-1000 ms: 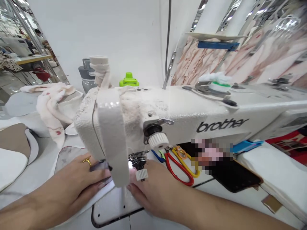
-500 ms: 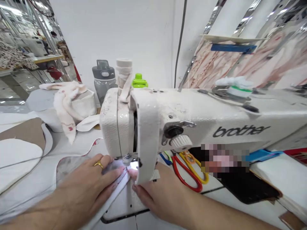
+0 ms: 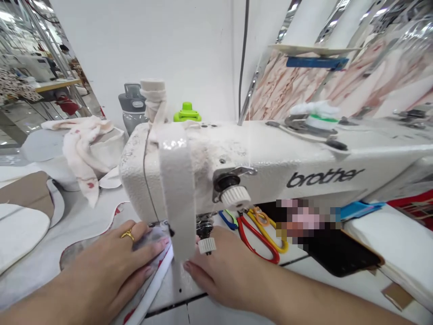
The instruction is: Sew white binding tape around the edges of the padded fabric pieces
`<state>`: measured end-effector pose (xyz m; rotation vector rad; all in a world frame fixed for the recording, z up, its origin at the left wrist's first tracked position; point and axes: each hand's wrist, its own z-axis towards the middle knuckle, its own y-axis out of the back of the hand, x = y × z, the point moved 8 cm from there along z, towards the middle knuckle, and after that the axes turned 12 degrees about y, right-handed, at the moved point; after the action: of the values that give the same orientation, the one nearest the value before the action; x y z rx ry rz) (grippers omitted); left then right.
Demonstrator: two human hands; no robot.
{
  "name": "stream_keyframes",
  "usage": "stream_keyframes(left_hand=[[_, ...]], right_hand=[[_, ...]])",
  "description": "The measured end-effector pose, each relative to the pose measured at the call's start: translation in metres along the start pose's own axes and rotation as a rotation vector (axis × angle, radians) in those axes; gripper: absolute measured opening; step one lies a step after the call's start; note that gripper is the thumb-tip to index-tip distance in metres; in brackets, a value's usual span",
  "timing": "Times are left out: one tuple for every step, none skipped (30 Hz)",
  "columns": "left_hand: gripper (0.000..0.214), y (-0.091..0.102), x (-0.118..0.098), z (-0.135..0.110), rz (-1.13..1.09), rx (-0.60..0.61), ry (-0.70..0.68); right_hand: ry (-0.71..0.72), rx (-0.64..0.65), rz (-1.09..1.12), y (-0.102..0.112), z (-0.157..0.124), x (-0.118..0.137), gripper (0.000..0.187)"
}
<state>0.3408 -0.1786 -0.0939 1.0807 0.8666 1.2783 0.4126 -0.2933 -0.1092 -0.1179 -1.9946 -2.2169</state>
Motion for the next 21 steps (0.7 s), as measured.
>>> stream_keyframes(left_hand=[[0.035, 0.001, -0.001, 0.000, 0.000, -0.009, 0.009], [0.035, 0.001, -0.003, 0.000, 0.003, -0.021, 0.020], [0.034, 0.001, -0.005, 0.000, 0.007, -0.030, 0.031], [0.034, 0.001, -0.007, 0.000, 0.007, -0.038, 0.044], [0.033, 0.001, -0.009, 0.000, 0.007, -0.044, 0.053], [0.034, 0.000, -0.012, 0.000, 0.010, -0.051, 0.060], [0.035, 0.001, -0.015, 0.000, 0.018, -0.061, 0.066], [0.036, 0.000, -0.018, 0.000, 0.031, -0.068, 0.069], [0.037, 0.000, -0.020, -0.001, 0.044, -0.076, 0.071], [0.038, 0.000, -0.022, -0.001, 0.056, -0.076, 0.072], [0.038, -0.001, -0.024, -0.001, 0.062, -0.073, 0.075], [0.038, -0.002, -0.025, -0.002, 0.061, -0.067, 0.082], [0.038, -0.003, -0.025, -0.003, 0.057, -0.062, 0.091], [0.039, -0.004, -0.025, -0.003, 0.057, -0.057, 0.102], [0.039, -0.005, -0.025, -0.004, 0.063, -0.054, 0.108], [0.040, -0.005, -0.025, -0.006, 0.072, -0.055, 0.104], [0.040, -0.005, -0.026, -0.007, 0.083, -0.063, 0.093], [0.041, -0.004, -0.027, -0.008, 0.096, -0.075, 0.076], [0.042, -0.003, -0.028, -0.008, 0.109, -0.094, 0.057], [0.042, -0.002, -0.030, -0.009, 0.118, -0.114, 0.037], [0.043, -0.001, -0.032, -0.008, 0.125, -0.133, 0.024]], right_hand=[[0.016, 0.003, 0.008, 0.000, 0.000, 0.001, 0.030], [0.025, 0.011, 0.019, 0.001, 0.000, 0.001, 0.030], [0.026, 0.023, 0.030, 0.000, 0.000, 0.001, 0.030], [0.022, 0.036, 0.041, 0.000, 0.000, 0.000, 0.030], [0.018, 0.050, 0.047, 0.000, 0.000, 0.000, 0.030], [0.017, 0.067, 0.054, -0.001, 0.001, 0.000, 0.031], [0.015, 0.080, 0.060, -0.003, 0.001, 0.000, 0.031], [0.011, 0.090, 0.063, -0.004, 0.001, 0.000, 0.031], [0.006, 0.094, 0.064, -0.005, 0.002, 0.000, 0.031], [0.000, 0.091, 0.061, -0.005, 0.002, 0.000, 0.032], [-0.009, 0.082, 0.060, -0.005, 0.003, -0.001, 0.031], [-0.020, 0.071, 0.062, -0.005, 0.003, -0.002, 0.030], [-0.029, 0.062, 0.066, -0.004, 0.003, -0.003, 0.029], [-0.037, 0.056, 0.074, -0.003, 0.003, -0.003, 0.027], [-0.042, 0.051, 0.083, -0.002, 0.003, -0.004, 0.026], [-0.044, 0.047, 0.093, -0.001, 0.003, -0.005, 0.026], [-0.040, 0.045, 0.100, 0.000, 0.002, -0.004, 0.026], [-0.034, 0.043, 0.103, 0.001, 0.002, -0.004, 0.026], [-0.031, 0.043, 0.102, 0.002, 0.002, -0.004, 0.027], [-0.030, 0.046, 0.098, 0.002, 0.002, -0.003, 0.027], [-0.033, 0.053, 0.088, 0.002, 0.002, -0.003, 0.028]])
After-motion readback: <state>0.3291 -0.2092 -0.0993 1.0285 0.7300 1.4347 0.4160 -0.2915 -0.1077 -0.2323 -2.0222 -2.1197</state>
